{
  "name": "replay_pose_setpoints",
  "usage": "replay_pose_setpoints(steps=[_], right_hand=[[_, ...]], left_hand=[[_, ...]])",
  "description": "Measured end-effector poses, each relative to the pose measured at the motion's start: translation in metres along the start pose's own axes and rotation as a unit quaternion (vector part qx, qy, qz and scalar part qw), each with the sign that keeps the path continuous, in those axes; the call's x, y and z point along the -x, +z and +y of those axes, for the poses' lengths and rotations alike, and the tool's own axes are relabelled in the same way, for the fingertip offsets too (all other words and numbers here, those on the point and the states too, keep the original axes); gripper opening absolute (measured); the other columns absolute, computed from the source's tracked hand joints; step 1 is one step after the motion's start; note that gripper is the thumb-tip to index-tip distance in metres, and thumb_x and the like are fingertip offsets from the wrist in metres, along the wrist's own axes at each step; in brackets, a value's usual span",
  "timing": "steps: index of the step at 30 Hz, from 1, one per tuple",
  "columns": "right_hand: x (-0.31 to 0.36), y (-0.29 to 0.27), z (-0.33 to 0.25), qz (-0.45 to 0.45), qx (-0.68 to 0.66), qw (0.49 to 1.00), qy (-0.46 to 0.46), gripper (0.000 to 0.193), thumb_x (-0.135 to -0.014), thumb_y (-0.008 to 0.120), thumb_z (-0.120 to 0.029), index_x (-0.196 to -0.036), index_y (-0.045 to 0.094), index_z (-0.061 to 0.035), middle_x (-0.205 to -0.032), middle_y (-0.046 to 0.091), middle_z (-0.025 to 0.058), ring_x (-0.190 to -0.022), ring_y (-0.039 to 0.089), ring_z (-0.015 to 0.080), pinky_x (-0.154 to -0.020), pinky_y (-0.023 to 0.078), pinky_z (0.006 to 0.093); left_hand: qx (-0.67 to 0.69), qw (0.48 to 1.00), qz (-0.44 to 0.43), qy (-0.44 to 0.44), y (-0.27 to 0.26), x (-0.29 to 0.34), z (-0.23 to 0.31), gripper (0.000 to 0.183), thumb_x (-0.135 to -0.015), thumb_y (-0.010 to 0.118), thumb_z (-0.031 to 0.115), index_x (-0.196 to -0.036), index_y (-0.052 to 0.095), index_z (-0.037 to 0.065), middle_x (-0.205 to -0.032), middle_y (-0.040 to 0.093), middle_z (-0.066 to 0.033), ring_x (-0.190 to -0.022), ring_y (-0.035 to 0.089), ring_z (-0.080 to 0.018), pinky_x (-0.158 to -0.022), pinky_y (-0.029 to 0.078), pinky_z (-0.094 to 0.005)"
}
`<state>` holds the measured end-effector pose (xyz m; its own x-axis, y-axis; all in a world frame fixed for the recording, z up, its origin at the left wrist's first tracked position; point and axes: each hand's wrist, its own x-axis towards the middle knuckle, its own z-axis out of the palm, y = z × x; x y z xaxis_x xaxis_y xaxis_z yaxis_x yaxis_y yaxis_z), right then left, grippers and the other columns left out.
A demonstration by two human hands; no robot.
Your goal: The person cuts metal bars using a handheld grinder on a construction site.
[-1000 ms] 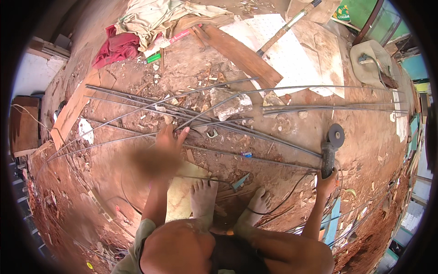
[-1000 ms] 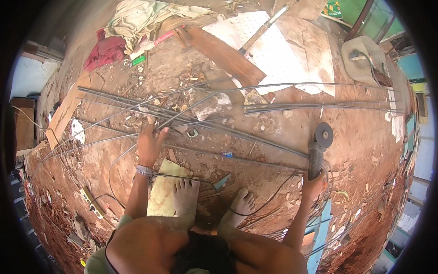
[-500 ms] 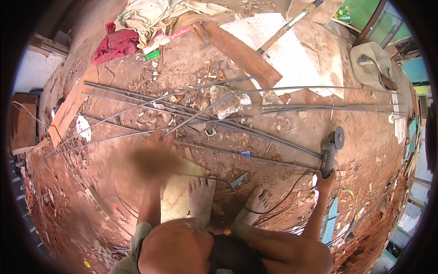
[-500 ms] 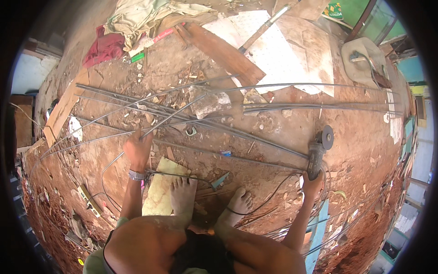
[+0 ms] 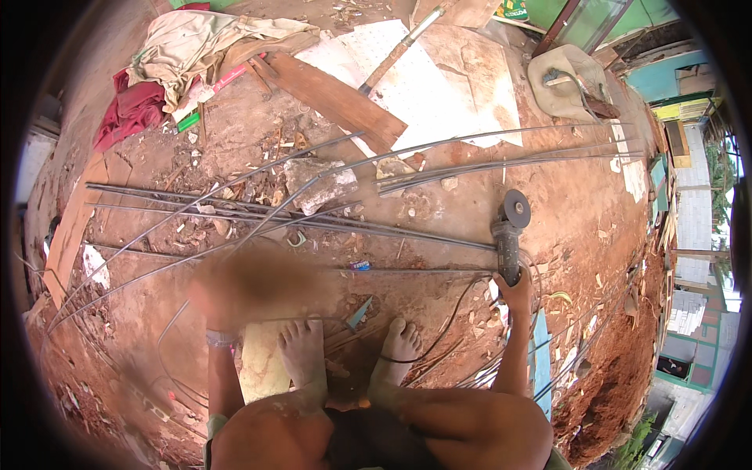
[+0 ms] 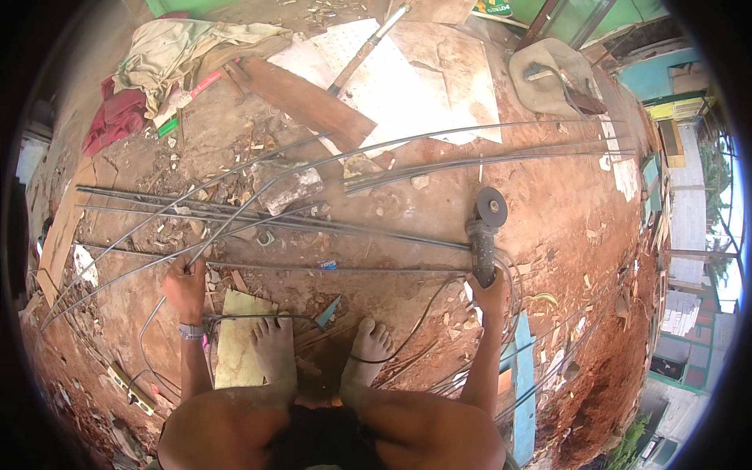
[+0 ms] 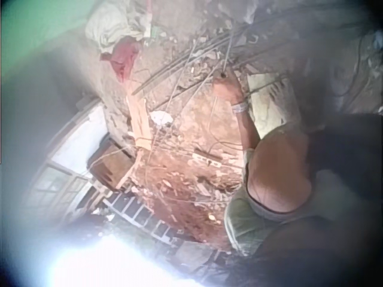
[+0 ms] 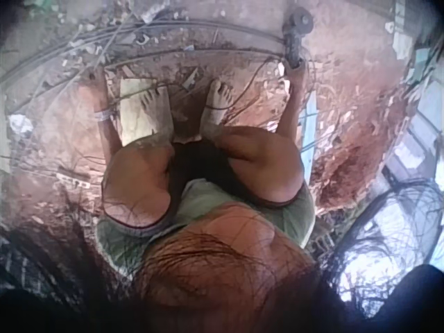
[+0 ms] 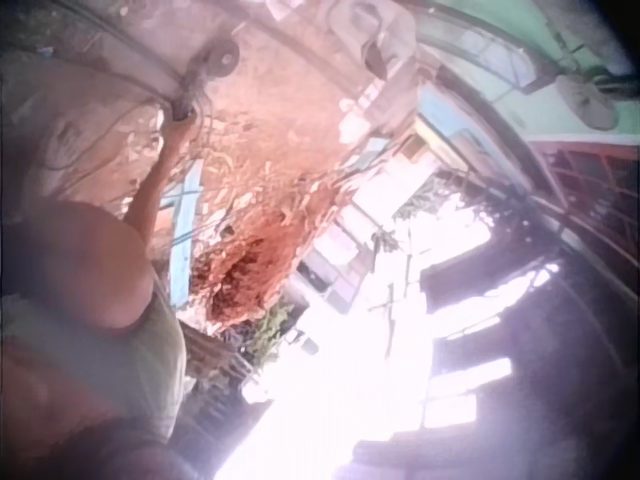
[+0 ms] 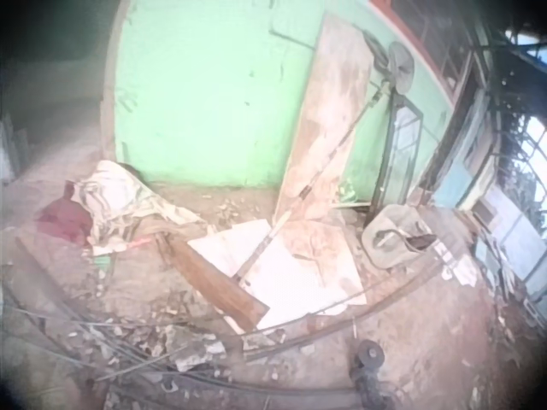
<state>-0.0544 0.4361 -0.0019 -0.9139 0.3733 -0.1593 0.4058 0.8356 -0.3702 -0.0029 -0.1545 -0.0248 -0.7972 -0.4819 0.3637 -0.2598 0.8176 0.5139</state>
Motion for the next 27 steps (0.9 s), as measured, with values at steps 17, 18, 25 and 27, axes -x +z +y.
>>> replay_pose_setpoints(steps=[17, 18, 25, 27], right_hand=[[-0.033, -0.032, -0.041, 0.175, -0.046, 0.978, -0.106, 0.048, -0.089, 0.072, -0.024, -0.128, 0.057, -0.0009, -0.118, 0.065, 0.0186, -0.100, 0.064, 0.0307, -0.087, 0.050, 0.0453], [-0.042, -0.043, -0.075, 0.174, -0.067, 0.972, -0.144, 0.043, -0.091, 0.069, -0.022, -0.128, 0.057, -0.0013, -0.118, 0.065, 0.0171, -0.100, 0.064, 0.0301, -0.089, 0.049, 0.0453], [-0.058, -0.042, -0.282, -0.008, 0.064, 0.855, -0.514, 0.035, -0.099, 0.057, -0.018, -0.130, 0.056, -0.0035, -0.132, 0.056, 0.0186, -0.116, 0.054, 0.0381, -0.099, 0.043, 0.0453], [-0.049, -0.034, -0.315, -0.143, 0.130, 0.821, -0.537, 0.035, -0.100, 0.054, -0.020, -0.131, 0.055, -0.0047, -0.132, 0.057, 0.0171, -0.117, 0.053, 0.0410, -0.104, 0.040, 0.0464]], left_hand=[[-0.038, 0.992, -0.040, -0.115, -0.039, -0.003, 0.021, 0.020, -0.077, 0.075, 0.018, -0.067, 0.060, 0.010, -0.061, 0.057, -0.0112, -0.054, 0.054, -0.0322, -0.052, 0.040, -0.0393], [-0.037, 0.992, -0.038, -0.111, -0.036, -0.002, 0.013, 0.020, -0.077, 0.075, 0.018, -0.067, 0.060, 0.010, -0.061, 0.057, -0.0112, -0.054, 0.054, -0.0322, -0.052, 0.040, -0.0393], [-0.055, 0.995, 0.008, -0.077, -0.049, 0.012, 0.008, 0.029, -0.081, 0.074, 0.016, -0.062, 0.053, 0.008, -0.058, 0.054, -0.0114, -0.052, 0.053, -0.0311, -0.051, 0.039, -0.0386], [-0.100, 0.994, 0.020, -0.028, -0.055, 0.013, 0.009, 0.029, -0.081, 0.074, 0.015, -0.062, 0.054, 0.008, -0.058, 0.054, -0.0117, -0.052, 0.053, -0.0308, -0.051, 0.039, -0.0386]])
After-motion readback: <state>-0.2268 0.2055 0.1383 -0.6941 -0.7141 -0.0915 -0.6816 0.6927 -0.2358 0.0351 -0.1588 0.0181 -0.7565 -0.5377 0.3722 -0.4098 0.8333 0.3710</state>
